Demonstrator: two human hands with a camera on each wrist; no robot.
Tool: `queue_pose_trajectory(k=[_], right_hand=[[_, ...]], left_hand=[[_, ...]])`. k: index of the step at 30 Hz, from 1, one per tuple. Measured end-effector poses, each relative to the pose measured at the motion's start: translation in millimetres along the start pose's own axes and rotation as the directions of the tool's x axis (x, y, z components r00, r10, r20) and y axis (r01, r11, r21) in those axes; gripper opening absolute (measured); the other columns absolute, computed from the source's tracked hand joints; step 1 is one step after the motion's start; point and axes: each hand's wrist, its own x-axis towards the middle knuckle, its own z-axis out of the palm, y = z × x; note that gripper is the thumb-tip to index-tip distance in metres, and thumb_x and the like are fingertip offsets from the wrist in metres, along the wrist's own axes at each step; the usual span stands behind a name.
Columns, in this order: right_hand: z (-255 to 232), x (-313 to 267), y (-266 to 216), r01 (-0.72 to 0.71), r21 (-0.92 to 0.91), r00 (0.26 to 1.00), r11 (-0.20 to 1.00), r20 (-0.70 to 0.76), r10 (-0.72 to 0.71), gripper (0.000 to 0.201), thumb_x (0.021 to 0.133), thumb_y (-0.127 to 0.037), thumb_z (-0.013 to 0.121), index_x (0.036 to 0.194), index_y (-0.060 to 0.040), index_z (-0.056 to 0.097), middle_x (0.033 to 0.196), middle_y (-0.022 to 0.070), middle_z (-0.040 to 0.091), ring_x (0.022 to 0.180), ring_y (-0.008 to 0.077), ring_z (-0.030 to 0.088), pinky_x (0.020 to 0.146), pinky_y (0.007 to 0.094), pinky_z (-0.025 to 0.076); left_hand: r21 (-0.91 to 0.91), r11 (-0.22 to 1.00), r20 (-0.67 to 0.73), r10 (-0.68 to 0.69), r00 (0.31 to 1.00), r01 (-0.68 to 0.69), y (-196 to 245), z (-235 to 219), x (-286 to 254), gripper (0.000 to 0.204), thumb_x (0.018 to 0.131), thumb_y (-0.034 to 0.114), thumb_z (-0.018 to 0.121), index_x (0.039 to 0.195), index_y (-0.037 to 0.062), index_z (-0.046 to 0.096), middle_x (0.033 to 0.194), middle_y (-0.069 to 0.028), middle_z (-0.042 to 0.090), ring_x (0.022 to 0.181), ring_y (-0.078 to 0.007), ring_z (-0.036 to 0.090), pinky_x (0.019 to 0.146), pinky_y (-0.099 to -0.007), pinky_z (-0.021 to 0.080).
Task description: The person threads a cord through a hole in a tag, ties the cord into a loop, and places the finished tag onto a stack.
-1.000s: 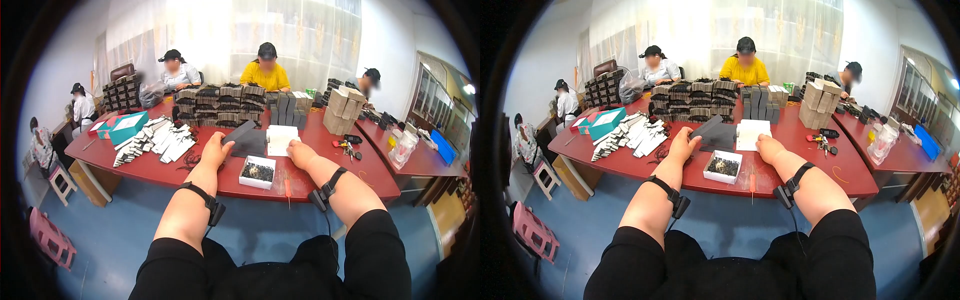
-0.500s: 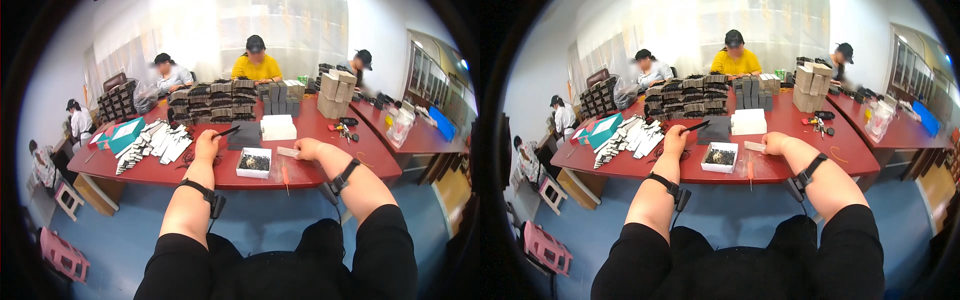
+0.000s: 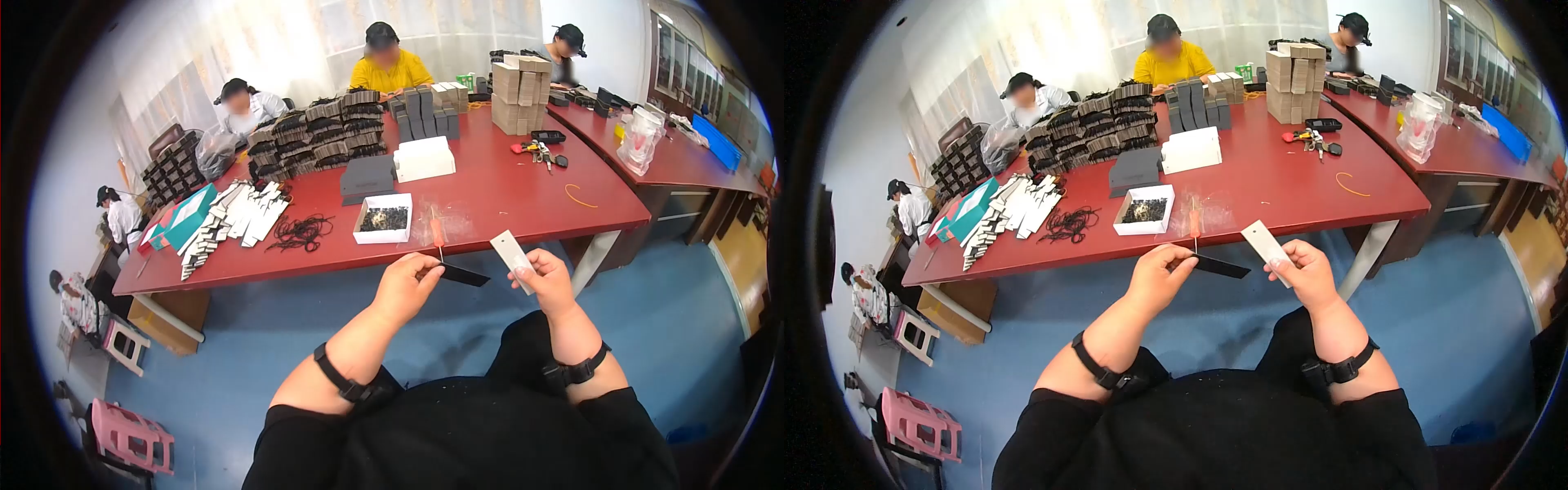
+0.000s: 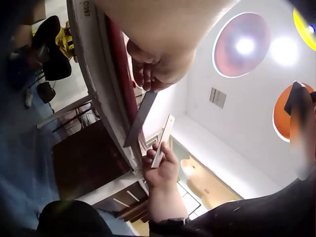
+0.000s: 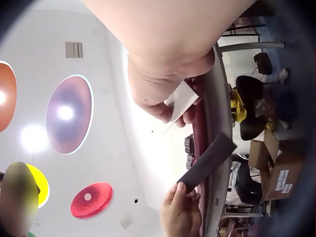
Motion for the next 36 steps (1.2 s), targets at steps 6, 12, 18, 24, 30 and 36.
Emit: queue_pose_trajectory(k=[6, 12, 18, 24, 30, 36], right_hand=[[11.9, -13.1, 12.6, -0.01, -0.196, 0.977, 0.981, 0.206, 0.051, 0.01, 0.081, -0.009, 0.064, 0.086, -0.0012, 0.06, 0.078, 0.0028, 0.063, 0.072, 0.0063, 0.056, 0.065, 0.0207, 0.044], [30.9, -4.9, 31.7, -0.018, -0.288, 0.995, 0.957, 0.089, 0.045, 0.013, 0.08, -0.012, 0.066, 0.087, -0.0015, 0.062, 0.075, 0.0007, 0.061, 0.069, 0.0055, 0.054, 0.062, 0.0216, 0.043], [59.9, 17.4, 56.3, -0.268, -0.057, 0.953, 0.962, 0.132, 0.273, 0.018, 0.079, -0.016, 0.069, 0.086, -0.0005, 0.063, 0.076, 0.0015, 0.062, 0.067, 0.0077, 0.054, 0.062, 0.023, 0.044], [71.0, 29.6, 86.4, -0.206, -0.067, 0.973, 0.976, 0.095, 0.212, 0.018, 0.081, -0.018, 0.067, 0.085, -0.0007, 0.062, 0.073, 0.0012, 0.061, 0.065, 0.0082, 0.053, 0.06, 0.0231, 0.043], [64.4, 21.0, 114.3, -0.05, -0.823, 0.877, 0.566, 0.235, 0.419, 0.04, 0.086, -0.034, 0.057, 0.066, -0.0004, 0.063, 0.061, 0.0063, 0.061, 0.059, 0.0128, 0.058, 0.056, 0.0265, 0.045], [46.1, 10.0, 105.8, -0.286, -0.563, 0.795, 0.775, 0.312, 0.52, 0.023, 0.085, -0.022, 0.06, 0.089, 0.0002, 0.063, 0.08, 0.0059, 0.065, 0.07, 0.0122, 0.061, 0.067, 0.0264, 0.048]], left_hand=[[-0.076, 0.997, -0.17, 0.011, 0.985, -0.024, -6.1, 9.8, 4.1, 0.012, 0.08, 0.009, 0.066, 0.088, 0.0004, 0.063, 0.078, -0.0046, 0.06, 0.067, -0.0108, 0.056, 0.063, -0.0239, 0.045], [-0.052, 0.999, -0.045, 0.011, 0.999, -0.014, -18.8, 16.3, 5.4, 0.017, 0.087, 0.009, 0.058, 0.099, -0.002, 0.062, 0.087, -0.0057, 0.061, 0.076, -0.0118, 0.059, 0.069, -0.0241, 0.048], [-0.293, 0.956, -0.229, -0.071, 0.971, 0.0, -37.2, -6.0, -21.3, 0.024, 0.092, 0.01, 0.049, 0.112, -0.0004, 0.055, 0.103, -0.0082, 0.054, 0.083, -0.0141, 0.059, 0.073, -0.0249, 0.048], [-0.236, 0.96, -0.291, -0.22, 0.931, 0.153, -86.7, -38.1, -85.1, 0.015, 0.089, 0.012, 0.055, 0.095, -0.0009, 0.06, 0.095, -0.0051, 0.054, 0.079, -0.0124, 0.057, 0.067, -0.0235, 0.047], [0.309, 0.95, -0.382, 0.076, 0.921, 0.05, -89.8, -87.7, -82.8, 0.018, 0.076, 0.01, 0.067, 0.093, 0.0044, 0.061, 0.091, -0.0085, 0.056, 0.085, -0.0206, 0.055, 0.075, -0.0308, 0.045], [0.834, 0.552, -0.258, 0.371, 0.892, 0.011, -83.6, -130.3, -35.8, 0.034, 0.069, 0.016, 0.074, 0.1, 0.0084, 0.061, 0.103, -0.0061, 0.057, 0.1, -0.0266, 0.052, 0.089, -0.0377, 0.039]])
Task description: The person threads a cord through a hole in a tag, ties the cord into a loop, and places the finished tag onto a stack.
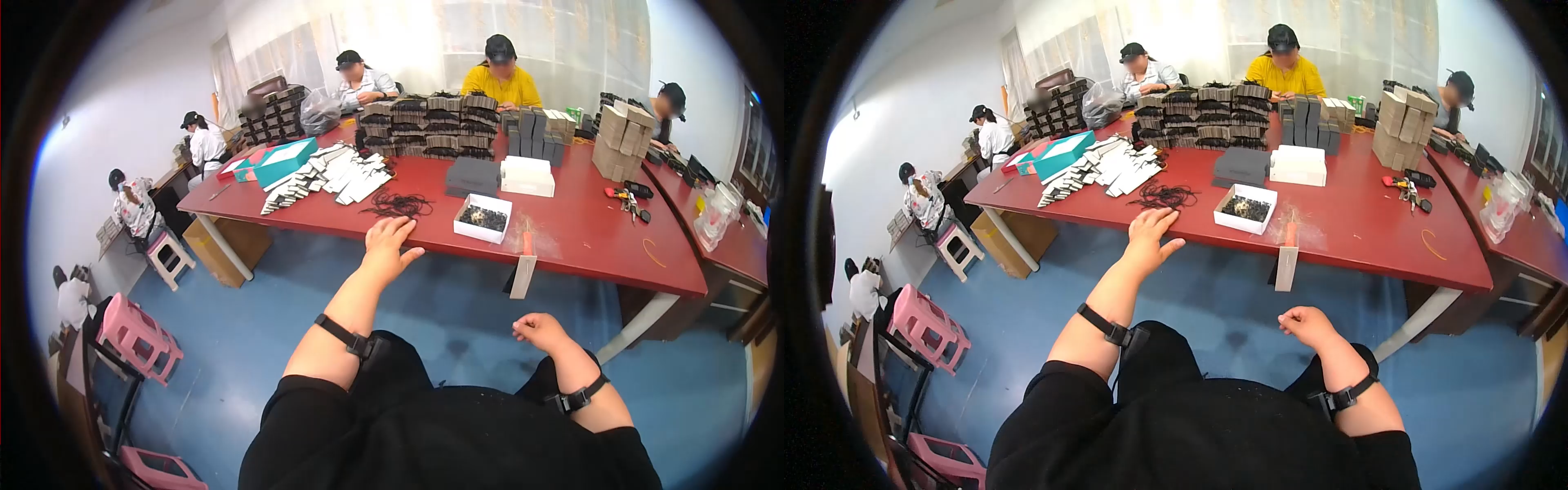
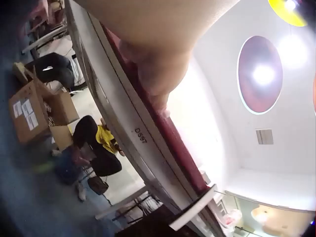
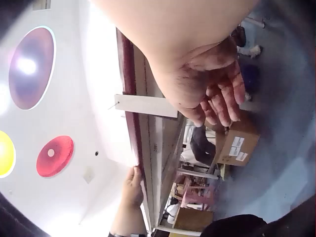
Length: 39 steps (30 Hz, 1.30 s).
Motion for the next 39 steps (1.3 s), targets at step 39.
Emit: queue_pose_trajectory(k=[39], right_hand=[[87.6, 108.8, -216.5, 0.51, -0.201, 0.78, 0.837, -0.302, -0.548, 0.023, 0.079, -0.006, 0.054, 0.1, 0.0026, 0.057, 0.091, 0.0167, 0.064, 0.082, 0.0318, 0.061, 0.076, 0.0374, 0.047]], left_hand=[[-0.869, 0.31, 0.357, -0.147, 0.923, 0.385, -23.4, 20.6, 37.0, 0.005, 0.083, 0.005, 0.061, 0.084, 0.0009, 0.063, 0.123, -0.006, 0.043, 0.097, -0.0135, 0.051, 0.079, -0.0271, 0.045]])
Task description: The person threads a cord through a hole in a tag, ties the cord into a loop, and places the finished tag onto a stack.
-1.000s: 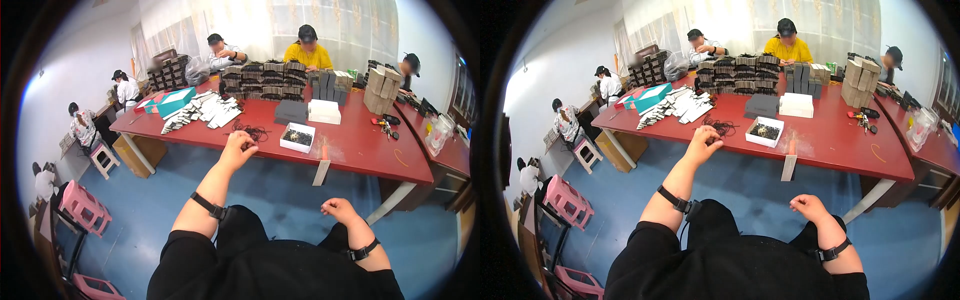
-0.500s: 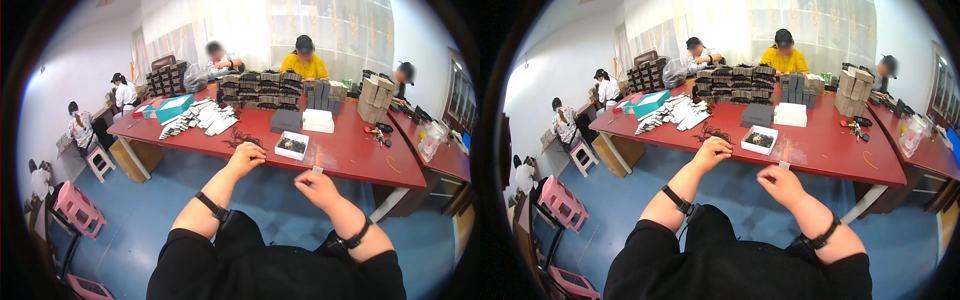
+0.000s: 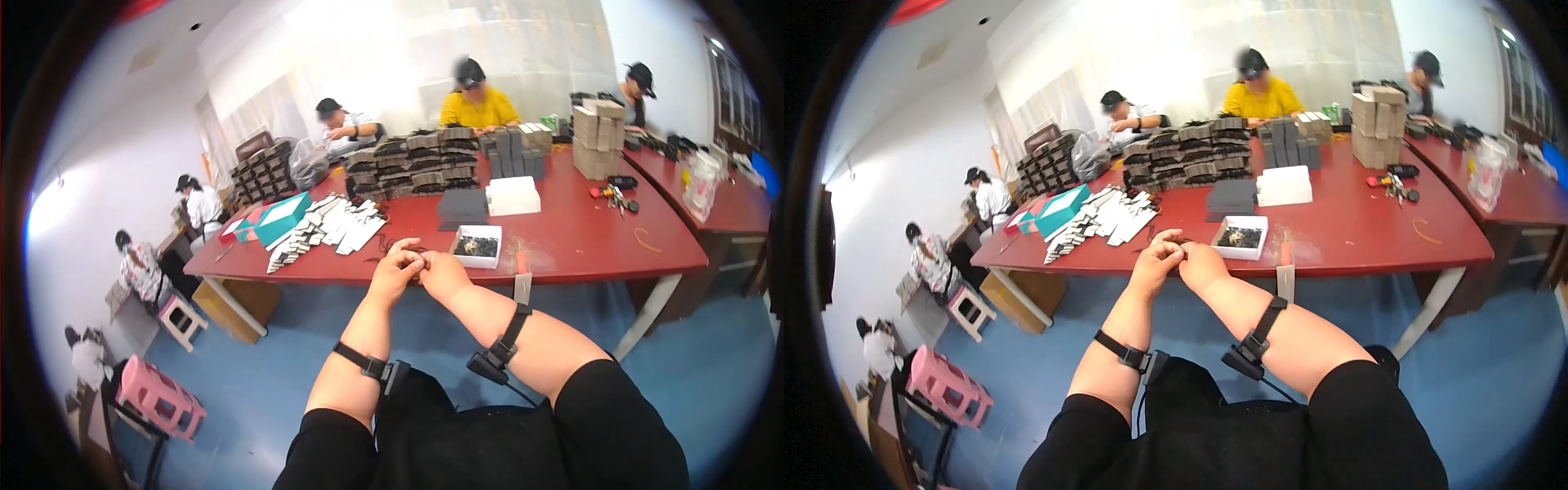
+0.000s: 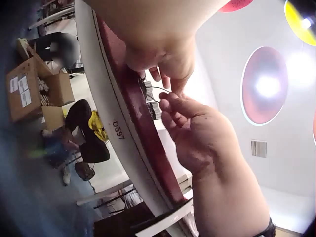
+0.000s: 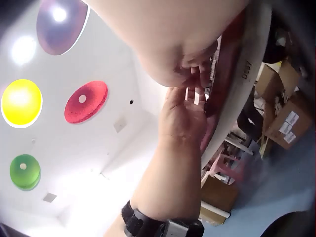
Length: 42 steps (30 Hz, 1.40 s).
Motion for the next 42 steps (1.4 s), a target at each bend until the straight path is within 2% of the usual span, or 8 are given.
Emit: queue_pose_trajectory(k=[16, 21, 26, 28, 32, 36, 39, 42], right_hand=[[-134.9, -105.0, -16.3, 0.054, 0.486, 0.96, 0.872, -0.265, 0.089, 0.018, 0.086, -0.012, 0.06, 0.096, 0.0012, 0.066, 0.086, 0.0039, 0.065, 0.081, 0.0066, 0.056, 0.072, 0.023, 0.045], [-144.8, -114.8, -6.7, -0.121, 0.54, 0.968, 0.833, -0.121, 0.219, 0.019, 0.086, -0.013, 0.061, 0.097, 0.0013, 0.067, 0.082, 0.0035, 0.065, 0.078, 0.0077, 0.056, 0.072, 0.0226, 0.044], [-160.4, -125.3, -18.5, -0.242, 0.478, 0.96, 0.844, -0.007, 0.279, 0.022, 0.085, -0.016, 0.062, 0.097, 0.0021, 0.066, 0.076, 0.0016, 0.065, 0.071, 0.0055, 0.055, 0.065, 0.0218, 0.045], [-175.3, -132.3, 2.9, 0.011, 0.338, 0.935, 0.941, -0.338, 0.11, 0.02, 0.084, -0.014, 0.062, 0.094, 0.0019, 0.067, 0.076, 0.0012, 0.065, 0.072, 0.0048, 0.055, 0.064, 0.022, 0.045], [-190.6, -154.6, 16.9, -0.178, 0.291, 0.968, 0.94, -0.12, 0.221, 0.016, 0.083, -0.015, 0.064, 0.088, 0.0003, 0.068, 0.073, 0.0012, 0.064, 0.07, 0.0064, 0.056, 0.065, 0.0227, 0.045], [-187.4, -162.9, -3.5, 0.202, -0.587, 0.933, 0.784, -0.129, -0.337, 0.039, 0.081, -0.017, 0.064, 0.116, -0.0018, 0.055, 0.109, 0.0122, 0.056, 0.105, 0.0218, 0.052, 0.089, 0.0315, 0.042], [-173.9, -164.8, -9.6, 0.279, 0.06, 0.96, 0.958, 0.014, -0.28, 0.053, 0.087, -0.022, 0.057, 0.132, -0.0035, 0.036, 0.11, 0.016, 0.055, 0.104, 0.0243, 0.053, 0.091, 0.0317, 0.041], [-161.2, -168.8, -8.2, -0.311, 0.369, 0.896, 0.876, 0.42, 0.142, 0.044, 0.092, -0.022, 0.049, 0.129, -0.0024, 0.035, 0.095, 0.0142, 0.057, 0.086, 0.0214, 0.057, 0.079, 0.0333, 0.046]], left_hand=[[0.914, 0.383, 0.222, -0.192, 0.956, -0.135, -17.4, -8.4, 21.5, 0.043, 0.094, 0.033, 0.037, 0.13, 0.0112, 0.045, 0.14, -0.0103, 0.037, 0.132, -0.0252, 0.028, 0.108, -0.0453, 0.018], [0.169, 0.97, 0.183, 0.143, 0.973, -0.174, 61.6, 81.0, -3.0, 0.033, 0.08, 0.011, 0.062, 0.112, 0.0056, 0.055, 0.113, -0.0095, 0.056, 0.11, -0.0222, 0.049, 0.095, -0.035, 0.038], [-0.433, 0.73, 0.58, -0.222, 0.784, 0.528, 95.8, 148.2, -48.8, 0.018, 0.093, 0.02, 0.048, 0.102, 0.0037, 0.048, 0.069, 0.0015, 0.045, 0.061, -0.0083, 0.043, 0.057, -0.0244, 0.039], [-0.261, 0.864, 0.427, -0.298, 0.854, 0.431, 101.4, 139.2, -53.7, 0.017, 0.095, 0.021, 0.045, 0.089, 0.0059, 0.047, 0.058, 0.0068, 0.028, 0.05, -0.0043, 0.025, 0.047, -0.02, 0.025], [0.153, 0.988, 0.174, -0.045, 0.984, 0.019, 94.2, 131.7, -59.1, 0.017, 0.092, 0.019, 0.051, 0.084, 0.0049, 0.058, 0.061, 0.0019, 0.047, 0.052, -0.0065, 0.04, 0.048, -0.0221, 0.033], [0.477, 0.801, 0.272, 0.256, 0.928, -0.361, 111.0, 147.2, -62.2, 0.01, 0.084, 0.014, 0.06, 0.079, 0.0053, 0.061, 0.065, -0.0049, 0.055, 0.057, -0.0162, 0.053, 0.052, -0.0291, 0.042], [0.576, 0.632, 0.517, 0.21, 0.83, -0.519, 138.5, 158.0, -67.4, 0.007, 0.072, 0.008, 0.066, 0.079, 0.008, 0.064, 0.066, -0.007, 0.055, 0.065, -0.0265, 0.057, 0.055, -0.0356, 0.046], [0.521, 0.656, 0.495, 0.289, 0.819, -0.546, 130.5, 159.5, -61.0, 0.006, 0.072, 0.006, 0.066, 0.078, 0.007, 0.064, 0.065, -0.0068, 0.054, 0.063, -0.0248, 0.056, 0.054, -0.0327, 0.045]])
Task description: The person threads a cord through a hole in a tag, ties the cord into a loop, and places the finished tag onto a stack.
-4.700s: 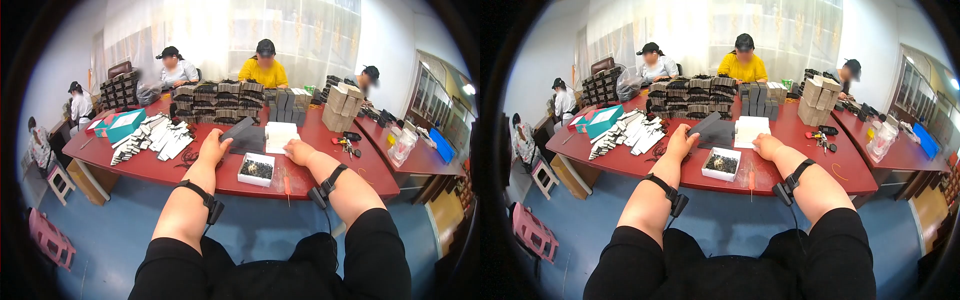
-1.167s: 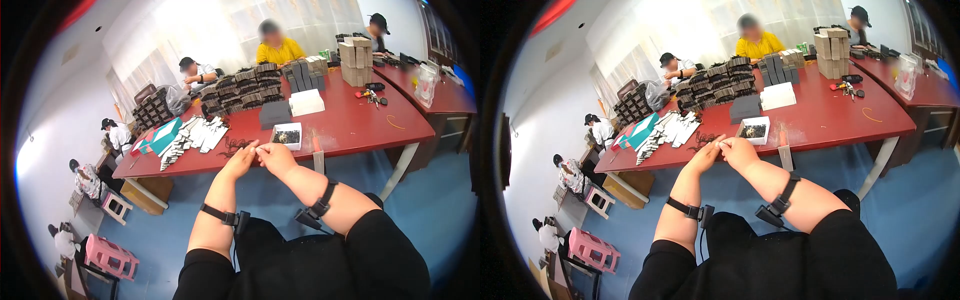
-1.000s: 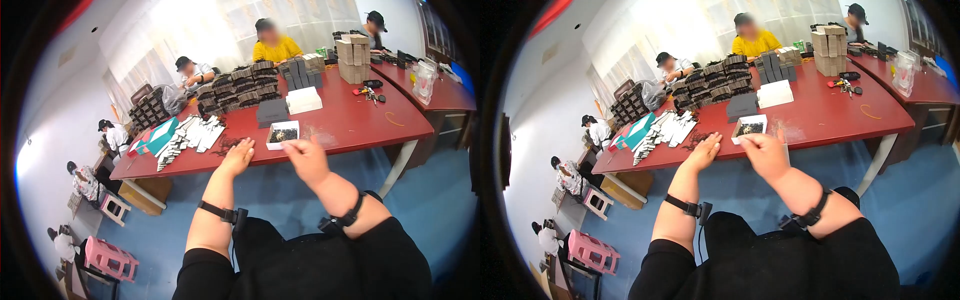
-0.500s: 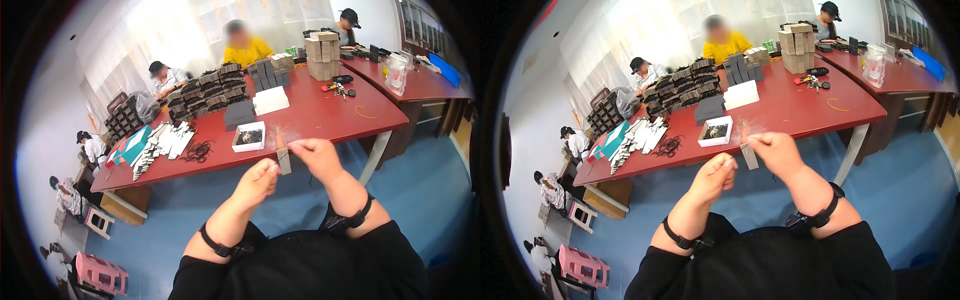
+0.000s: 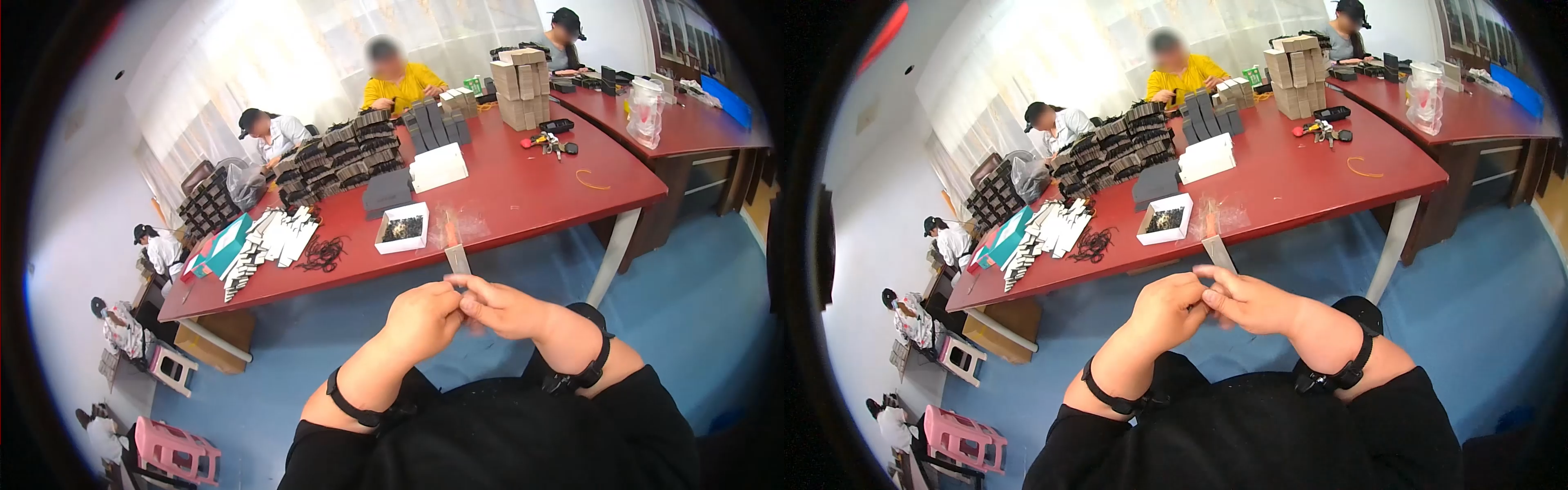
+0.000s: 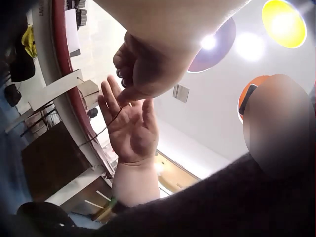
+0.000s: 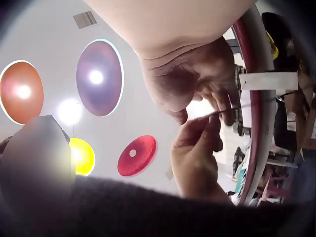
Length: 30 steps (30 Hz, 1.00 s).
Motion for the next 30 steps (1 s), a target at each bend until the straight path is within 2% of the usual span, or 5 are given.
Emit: queue_pose_trajectory(k=[3, 8, 12, 17, 30], right_hand=[[-1.5, 6.0, 22.9, 0.082, -0.298, 0.974, 0.951, -0.177, -0.139, 0.03, 0.092, -0.02, 0.05, 0.115, -0.0021, 0.044, 0.084, 0.0092, 0.056, 0.075, 0.0176, 0.055, 0.069, 0.031, 0.046], [-1.0, 6.0, 24.5, 0.168, -0.149, 0.909, 0.974, -0.36, -0.212, 0.015, 0.09, -0.016, 0.054, 0.094, -0.0018, 0.053, 0.076, 0.0013, 0.054, 0.067, 0.0089, 0.05, 0.062, 0.0258, 0.042], [-0.6, 7.5, 23.3, 0.258, 0.095, 0.819, 0.962, -0.55, -0.165, 0.012, 0.089, -0.014, 0.056, 0.087, -0.0016, 0.057, 0.072, -0.0045, 0.052, 0.065, 0.0017, 0.043, 0.058, 0.0201, 0.038], [-2.4, 11.8, 30.3, 0.286, 0.081, 0.782, 0.955, -0.596, -0.183, 0.012, 0.089, -0.013, 0.056, 0.089, -0.0018, 0.057, 0.069, -0.0065, 0.049, 0.059, -0.0003, 0.036, 0.052, 0.0172, 0.031], [-17.6, 18.4, 46.3, 0.262, -0.073, 0.707, 0.962, -0.664, -0.243, 0.01, 0.089, -0.011, 0.055, 0.085, -0.0021, 0.054, 0.067, -0.005, 0.051, 0.059, 0.001, 0.039, 0.053, 0.019, 0.034]], left_hand=[[-0.116, 0.982, 0.053, -0.142, 0.989, 0.147, -6.3, -6.2, 4.1, 0.005, 0.072, 0.005, 0.068, 0.075, 0.0045, 0.064, 0.065, -0.0058, 0.055, 0.061, -0.0203, 0.056, 0.053, -0.0288, 0.044], [-0.42, 0.854, 0.127, -0.279, 0.952, 0.307, -48.5, -9.5, 17.2, 0.008, 0.073, 0.007, 0.071, 0.076, 0.0023, 0.065, 0.069, -0.0035, 0.06, 0.067, -0.0113, 0.056, 0.06, -0.0252, 0.045], [-0.016, 0.854, -0.117, -0.518, 0.847, 0.52, -126.0, -7.9, 53.5, 0.014, 0.073, 0.012, 0.068, 0.08, 0.0004, 0.066, 0.073, -0.0096, 0.062, 0.067, -0.0175, 0.058, 0.063, -0.0294, 0.046], [0.155, 0.764, 0.306, -0.64, 0.705, 0.626, -173.7, 6.5, 69.2, 0.016, 0.067, 0.014, 0.072, 0.077, 0.0015, 0.068, 0.067, -0.0121, 0.064, 0.06, -0.0194, 0.058, 0.06, -0.0319, 0.046], [0.076, 0.768, -0.034, -0.636, 0.771, 0.636, -149.1, 0.4, 49.1, 0.017, 0.07, 0.017, 0.071, 0.077, 0.0018, 0.067, 0.068, -0.0119, 0.064, 0.061, -0.0193, 0.061, 0.059, -0.0314, 0.046]])
